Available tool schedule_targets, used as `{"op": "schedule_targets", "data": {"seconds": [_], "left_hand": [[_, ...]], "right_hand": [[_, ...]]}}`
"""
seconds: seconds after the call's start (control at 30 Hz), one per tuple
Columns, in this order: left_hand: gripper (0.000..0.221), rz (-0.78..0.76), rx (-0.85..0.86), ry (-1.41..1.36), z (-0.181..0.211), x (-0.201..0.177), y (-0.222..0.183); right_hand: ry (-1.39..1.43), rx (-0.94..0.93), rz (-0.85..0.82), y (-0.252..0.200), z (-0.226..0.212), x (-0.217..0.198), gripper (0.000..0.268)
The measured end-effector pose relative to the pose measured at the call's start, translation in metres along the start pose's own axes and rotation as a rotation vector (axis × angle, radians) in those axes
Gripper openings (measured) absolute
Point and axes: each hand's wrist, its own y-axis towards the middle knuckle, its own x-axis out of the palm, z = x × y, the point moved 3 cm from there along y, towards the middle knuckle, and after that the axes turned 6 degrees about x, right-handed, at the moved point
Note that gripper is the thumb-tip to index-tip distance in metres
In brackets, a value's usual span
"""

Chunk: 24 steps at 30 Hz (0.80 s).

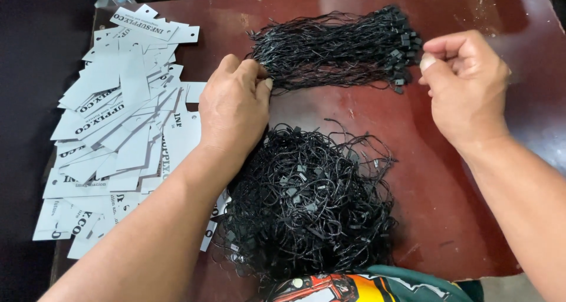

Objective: Untangling and sorting black plastic clothing tag fasteners from a large pile on a table.

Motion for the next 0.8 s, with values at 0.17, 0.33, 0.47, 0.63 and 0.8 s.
{"op": "schedule_targets", "data": {"seconds": [0.17, 0.33, 0.47, 0.63, 0.8], "left_hand": [[0.011, -0.022, -0.089, -0.116, 0.012, -0.018, -0.005], [0.014, 0.008, -0.018, -0.078, 0.050, -0.048, -0.022], [0.018, -0.070, 0.053, -0.048, 0.079, -0.063, -0.060], [0.017, 0.068, 0.110, -0.030, 0.095, -0.065, -0.102], [0.011, -0.071, 0.075, -0.100, 0.093, -0.051, -0.116]], "right_hand": [[-0.315, -0.433, -0.193, -0.030, -0.020, 0.003, 0.018], [-0.501, -0.460, -0.253, -0.033, -0.026, 0.008, 0.021], [-0.256, -0.442, -0.302, -0.054, -0.051, 0.005, 0.018], [-0.089, -0.375, -0.410, -0.085, -0.076, 0.011, 0.017], [-0.154, -0.423, -0.501, -0.109, -0.074, 0.029, 0.022]]}}
